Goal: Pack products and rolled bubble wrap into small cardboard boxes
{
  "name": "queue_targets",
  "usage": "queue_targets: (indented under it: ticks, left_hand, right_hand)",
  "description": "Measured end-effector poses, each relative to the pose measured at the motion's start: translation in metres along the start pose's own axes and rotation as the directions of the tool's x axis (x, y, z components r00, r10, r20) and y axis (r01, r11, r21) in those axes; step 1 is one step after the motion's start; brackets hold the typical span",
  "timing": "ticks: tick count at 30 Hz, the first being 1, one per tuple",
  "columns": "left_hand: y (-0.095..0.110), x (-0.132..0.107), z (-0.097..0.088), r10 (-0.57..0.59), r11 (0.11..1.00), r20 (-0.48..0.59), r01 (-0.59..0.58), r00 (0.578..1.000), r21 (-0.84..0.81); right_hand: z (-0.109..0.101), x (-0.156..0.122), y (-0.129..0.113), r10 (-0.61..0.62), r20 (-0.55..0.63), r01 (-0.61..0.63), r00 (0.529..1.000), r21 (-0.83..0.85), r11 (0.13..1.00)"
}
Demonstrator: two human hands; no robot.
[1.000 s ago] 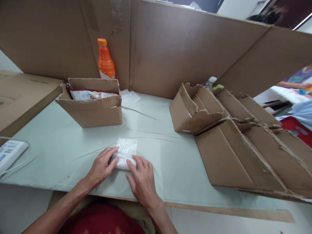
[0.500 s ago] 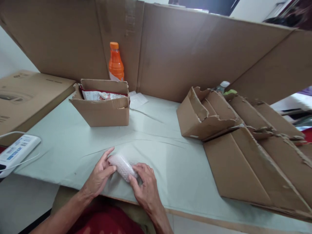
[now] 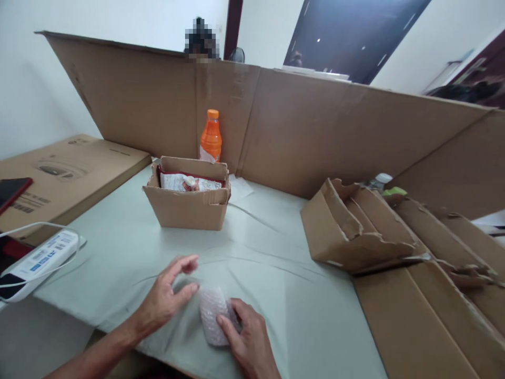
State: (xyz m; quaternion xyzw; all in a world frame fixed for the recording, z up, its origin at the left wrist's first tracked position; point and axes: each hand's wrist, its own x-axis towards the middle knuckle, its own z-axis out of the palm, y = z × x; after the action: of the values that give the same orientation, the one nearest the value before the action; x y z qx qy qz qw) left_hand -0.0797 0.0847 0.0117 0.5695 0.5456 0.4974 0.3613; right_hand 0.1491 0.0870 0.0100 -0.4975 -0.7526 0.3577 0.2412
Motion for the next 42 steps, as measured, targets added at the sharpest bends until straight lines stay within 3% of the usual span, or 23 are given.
queue_targets:
  ticks: [2,4,8,11,13,14,16,18,19,20,22,24,26,29,32,34,37,39,42]
  left_hand:
    - [0.001,0.022,-0.019,0.204,0.967,-0.152,-0.175,0.967,0.186]
    - [-0.007,0.045,-0.031,0.302,0.927,-0.246,-0.222,0.921,0.303]
    - [-0.045,0.076,-0.031,0.220,0.928,-0.241,-0.127,0.945,0.349]
    - [-0.074,0.081,-0.021,0.187,0.932,-0.227,-0.099,0.956,0.349]
    - [-0.087,0.079,-0.015,0.180,0.929,-0.217,-0.094,0.959,0.358]
    - [-0.091,0.078,-0.013,0.175,0.927,-0.211,-0.089,0.962,0.365]
    - [-0.099,0.076,-0.010,0.167,0.920,-0.202,-0.079,0.965,0.385]
    - [-0.104,0.075,-0.007,0.178,0.909,-0.204,-0.081,0.963,0.409]
    - [-0.106,0.075,-0.006,0.191,0.902,-0.207,-0.088,0.960,0.423]
    - [-0.108,0.075,-0.004,0.204,0.894,-0.208,-0.095,0.957,0.438]
    - [-0.111,0.074,-0.002,0.222,0.880,-0.209,-0.103,0.952,0.463]
    - [-0.112,0.074,0.000,0.228,0.872,-0.209,-0.104,0.951,0.478]
    - [-0.113,0.073,0.002,0.240,0.866,-0.212,-0.111,0.947,0.487]
    - [-0.112,0.075,0.004,0.247,0.866,-0.221,-0.112,0.943,0.487]
    - [-0.105,0.078,0.002,0.236,0.890,-0.275,-0.093,0.932,0.447]
    - [-0.096,0.080,-0.006,0.252,0.906,-0.355,-0.090,0.900,0.414]
    - [-0.081,0.080,-0.023,0.269,0.921,-0.490,-0.072,0.830,0.383]
    - [-0.074,0.080,-0.034,0.263,0.929,-0.567,-0.047,0.781,0.367]
    - [-0.072,0.083,-0.045,0.262,0.936,-0.650,-0.025,0.713,0.351]
  right_hand:
    - [-0.010,0.005,0.003,-0.052,-0.046,0.049,0.998,-0.070,0.996]
    - [-0.030,0.016,-0.001,-0.145,-0.152,0.121,0.978,-0.157,0.980]
    - [-0.091,0.059,-0.044,-0.401,-0.340,0.252,0.851,-0.405,0.879]
    - [-0.125,0.116,-0.098,-0.603,-0.307,0.380,0.736,-0.550,0.743]
    - [-0.130,0.164,-0.131,-0.712,-0.209,0.471,0.671,-0.621,0.626]
    - [-0.126,0.189,-0.143,-0.729,-0.135,0.497,0.671,-0.647,0.578]
    - [-0.110,0.238,-0.160,-0.655,0.055,0.501,0.753,-0.694,0.518]
    - [-0.087,0.278,-0.168,-0.449,0.281,0.492,0.848,-0.731,0.473]
    - [-0.076,0.293,-0.169,-0.330,0.380,0.498,0.864,-0.740,0.452]
    - [-0.065,0.304,-0.170,-0.226,0.466,0.516,0.855,-0.736,0.438]
    - [-0.047,0.318,-0.169,-0.093,0.609,0.580,0.787,-0.681,0.447]
    - [-0.036,0.323,-0.168,-0.040,0.699,0.628,0.714,-0.615,0.477]
    - [-0.030,0.324,-0.168,-0.010,0.716,0.632,0.698,-0.610,0.478]
    - [-0.031,0.325,-0.170,-0.011,0.616,0.567,0.788,-0.718,0.403]
    - [-0.055,0.318,-0.170,-0.158,0.415,0.442,0.896,-0.800,0.405]
    - [-0.082,0.305,-0.162,-0.303,0.191,0.328,0.934,-0.799,0.504]
    - [-0.124,0.267,-0.130,-0.393,-0.105,0.233,0.913,-0.657,0.717]
    - [-0.135,0.237,-0.096,-0.338,-0.184,0.196,0.923,-0.532,0.824]
    - [-0.118,0.202,-0.046,-0.196,-0.170,0.124,0.966,-0.363,0.924]
